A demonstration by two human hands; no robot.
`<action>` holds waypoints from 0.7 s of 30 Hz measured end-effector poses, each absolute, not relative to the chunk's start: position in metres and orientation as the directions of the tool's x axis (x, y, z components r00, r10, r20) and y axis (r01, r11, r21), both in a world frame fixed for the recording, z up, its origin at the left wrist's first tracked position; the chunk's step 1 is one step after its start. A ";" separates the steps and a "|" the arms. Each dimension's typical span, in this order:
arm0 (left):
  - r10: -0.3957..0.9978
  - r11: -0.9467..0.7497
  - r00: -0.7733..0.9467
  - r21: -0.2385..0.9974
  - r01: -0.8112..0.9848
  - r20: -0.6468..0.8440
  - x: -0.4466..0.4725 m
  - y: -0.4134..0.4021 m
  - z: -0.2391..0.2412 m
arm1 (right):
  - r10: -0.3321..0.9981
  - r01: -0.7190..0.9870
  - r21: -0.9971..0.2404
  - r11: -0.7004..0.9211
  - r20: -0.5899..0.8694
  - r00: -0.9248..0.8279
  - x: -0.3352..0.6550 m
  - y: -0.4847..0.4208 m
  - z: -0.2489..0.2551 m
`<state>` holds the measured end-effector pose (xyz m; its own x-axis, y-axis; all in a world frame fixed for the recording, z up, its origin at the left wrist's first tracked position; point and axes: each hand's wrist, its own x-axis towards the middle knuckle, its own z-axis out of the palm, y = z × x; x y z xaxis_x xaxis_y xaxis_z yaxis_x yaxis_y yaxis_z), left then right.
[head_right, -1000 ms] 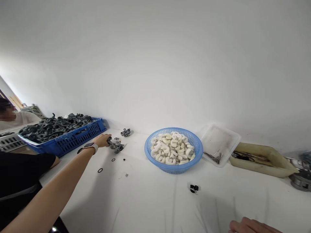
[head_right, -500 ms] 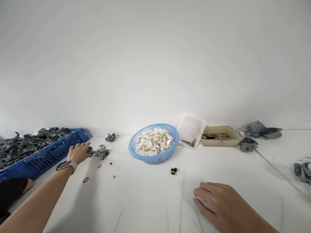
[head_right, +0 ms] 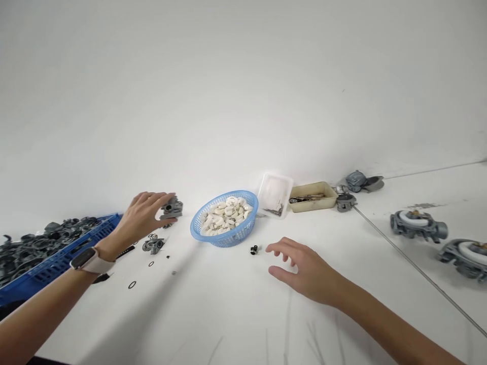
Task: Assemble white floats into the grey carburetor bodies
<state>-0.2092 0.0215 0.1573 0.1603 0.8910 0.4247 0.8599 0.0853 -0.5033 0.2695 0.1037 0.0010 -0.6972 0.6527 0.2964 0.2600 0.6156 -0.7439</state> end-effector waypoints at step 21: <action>0.327 -0.619 0.530 -0.246 0.746 0.783 0.037 0.019 0.033 | 0.332 -0.327 -0.898 -0.293 0.225 -0.916 0.257 0.106 -0.002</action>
